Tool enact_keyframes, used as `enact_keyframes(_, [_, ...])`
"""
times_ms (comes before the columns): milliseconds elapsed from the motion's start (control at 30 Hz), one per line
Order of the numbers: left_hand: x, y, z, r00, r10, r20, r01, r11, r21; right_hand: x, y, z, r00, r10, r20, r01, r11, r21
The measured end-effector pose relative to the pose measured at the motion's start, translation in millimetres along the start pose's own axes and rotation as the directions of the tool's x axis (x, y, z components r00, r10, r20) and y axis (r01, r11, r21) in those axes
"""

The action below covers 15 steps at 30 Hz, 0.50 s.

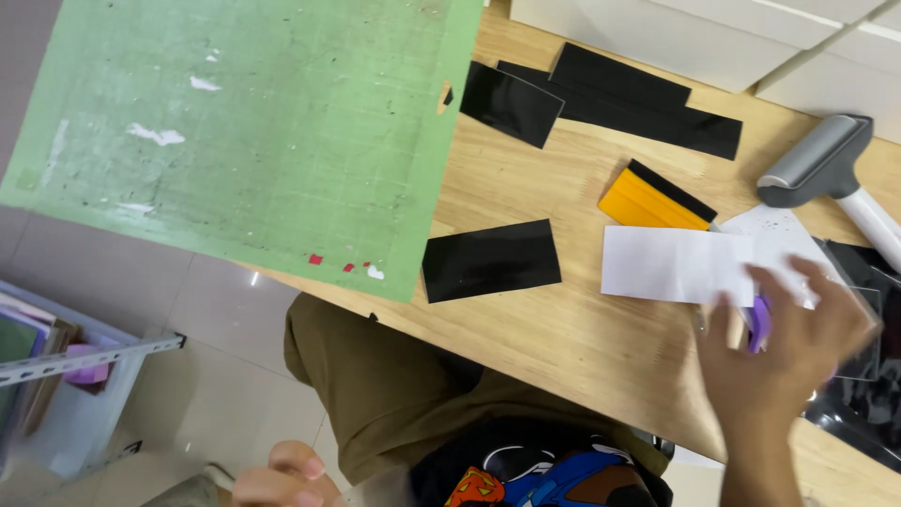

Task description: Operating a vinyl cutting machine and preparing vinyl decals by cutting and peeling

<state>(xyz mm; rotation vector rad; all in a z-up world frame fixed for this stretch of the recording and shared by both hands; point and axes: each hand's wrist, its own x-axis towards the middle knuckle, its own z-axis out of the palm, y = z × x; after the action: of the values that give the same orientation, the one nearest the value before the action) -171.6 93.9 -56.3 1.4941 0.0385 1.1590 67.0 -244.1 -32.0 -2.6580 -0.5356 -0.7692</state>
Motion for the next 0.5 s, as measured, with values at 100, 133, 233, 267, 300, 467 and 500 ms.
enact_keyframes(100, [6,11,6,0.999,-0.024,0.03,0.024,1.0,-0.003,0,-58,23,0.972,-0.148,0.182,0.101,0.964,0.245])
enact_keyframes(133, [9,17,14,0.997,-0.067,0.032,0.065,0.997,0.045,-1,-78,33,0.909,-0.274,0.313,0.144,0.913,0.382])
enact_keyframes(233, [26,40,36,0.992,-0.05,0.115,0.033,0.989,0.145,4,-123,45,0.815,-0.412,0.408,0.325,0.907,0.266])
enact_keyframes(267, [33,43,33,0.992,-0.049,0.114,0.031,0.988,0.15,4,-127,48,0.814,-0.415,0.407,0.326,0.906,0.271])
enact_keyframes(300, [40,45,31,0.97,-0.039,0.242,0.014,0.994,0.107,5,-131,52,0.824,-0.423,0.376,0.354,0.904,0.239])
enact_keyframes(467, [39,27,43,0.945,0.115,0.308,-0.113,0.993,-0.023,-10,-136,37,0.811,-0.473,0.343,0.425,0.881,0.21])
enact_keyframes(500, [41,28,53,0.958,0.098,0.268,-0.106,0.994,0.017,-15,-135,31,0.81,-0.466,0.356,0.417,0.885,0.207])
